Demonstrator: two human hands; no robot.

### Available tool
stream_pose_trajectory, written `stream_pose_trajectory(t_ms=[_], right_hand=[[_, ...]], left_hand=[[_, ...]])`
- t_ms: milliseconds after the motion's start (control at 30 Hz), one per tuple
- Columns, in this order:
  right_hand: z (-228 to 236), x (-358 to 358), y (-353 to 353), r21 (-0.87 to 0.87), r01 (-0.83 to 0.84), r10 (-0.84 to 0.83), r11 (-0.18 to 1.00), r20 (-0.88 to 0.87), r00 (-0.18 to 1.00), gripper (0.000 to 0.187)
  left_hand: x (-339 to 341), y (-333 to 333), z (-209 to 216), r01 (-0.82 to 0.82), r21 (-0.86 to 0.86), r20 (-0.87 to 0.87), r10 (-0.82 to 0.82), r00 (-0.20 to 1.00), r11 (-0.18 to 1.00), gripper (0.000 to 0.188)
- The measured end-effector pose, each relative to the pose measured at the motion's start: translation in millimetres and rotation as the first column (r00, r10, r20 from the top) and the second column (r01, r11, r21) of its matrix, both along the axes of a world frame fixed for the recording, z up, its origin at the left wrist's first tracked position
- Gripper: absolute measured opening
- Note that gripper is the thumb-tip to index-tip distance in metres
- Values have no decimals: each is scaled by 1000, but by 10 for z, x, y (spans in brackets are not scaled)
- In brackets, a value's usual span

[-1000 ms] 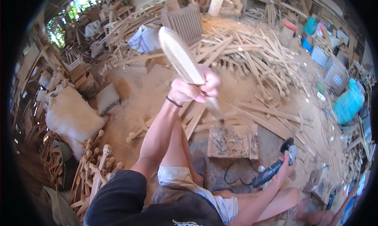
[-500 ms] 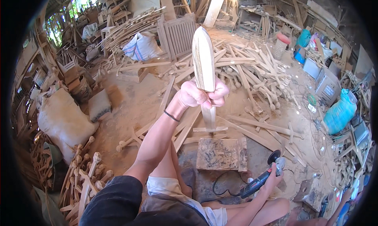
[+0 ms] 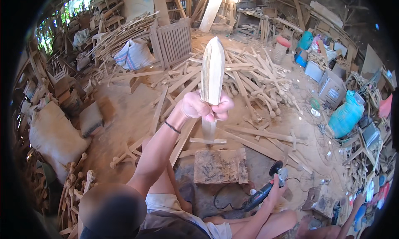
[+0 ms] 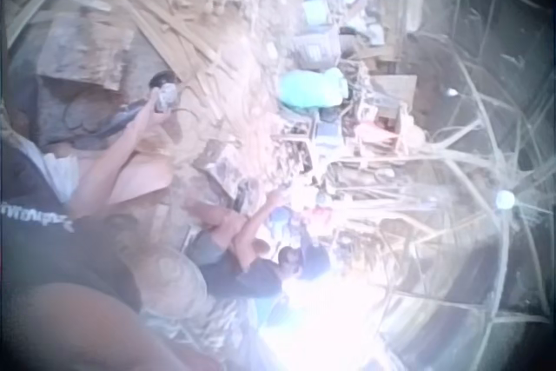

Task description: The person uses an angle grinder to sand the blade and hilt of a wooden sword and applies glue from a bottle to join parts together.

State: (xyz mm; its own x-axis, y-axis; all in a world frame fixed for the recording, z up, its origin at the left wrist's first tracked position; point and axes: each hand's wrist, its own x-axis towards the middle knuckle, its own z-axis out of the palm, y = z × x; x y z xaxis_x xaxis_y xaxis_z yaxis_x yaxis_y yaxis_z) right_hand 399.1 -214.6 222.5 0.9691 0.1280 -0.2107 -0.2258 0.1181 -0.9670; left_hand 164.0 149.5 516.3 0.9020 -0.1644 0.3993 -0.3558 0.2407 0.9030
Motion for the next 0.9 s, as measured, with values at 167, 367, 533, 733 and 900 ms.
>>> stream_pose_trajectory(t_ms=[167, 367, 533, 733, 900], right_hand=[[-57, -12, 62, -87, 121, -113, 989, 98, 989, 80], [-192, 25, 180, 74, -202, 197, 977, 66, 978, 67], [134, -64, -19, 219, -147, 193, 965, -208, 959, 31], [-186, 177, -254, 567, -56, 304, 822, -354, 885, 53], [-387, 199, -94, 769, 9, 384, 640, -330, 862, 64]], left_hand=[[131, 138, -197, 35, -54, 114, -29, 993, 998, 36], [-58, 784, 96, 11, -130, 146, 8, 989, 991, 29], [12, 1036, -677, -356, -189, 139, 384, 913, 915, 26], [142, 1156, -2788, -942, 311, -193, 979, 69, 127, 58], [162, 1491, -3030, -974, 143, -250, 946, -207, -175, 49]])
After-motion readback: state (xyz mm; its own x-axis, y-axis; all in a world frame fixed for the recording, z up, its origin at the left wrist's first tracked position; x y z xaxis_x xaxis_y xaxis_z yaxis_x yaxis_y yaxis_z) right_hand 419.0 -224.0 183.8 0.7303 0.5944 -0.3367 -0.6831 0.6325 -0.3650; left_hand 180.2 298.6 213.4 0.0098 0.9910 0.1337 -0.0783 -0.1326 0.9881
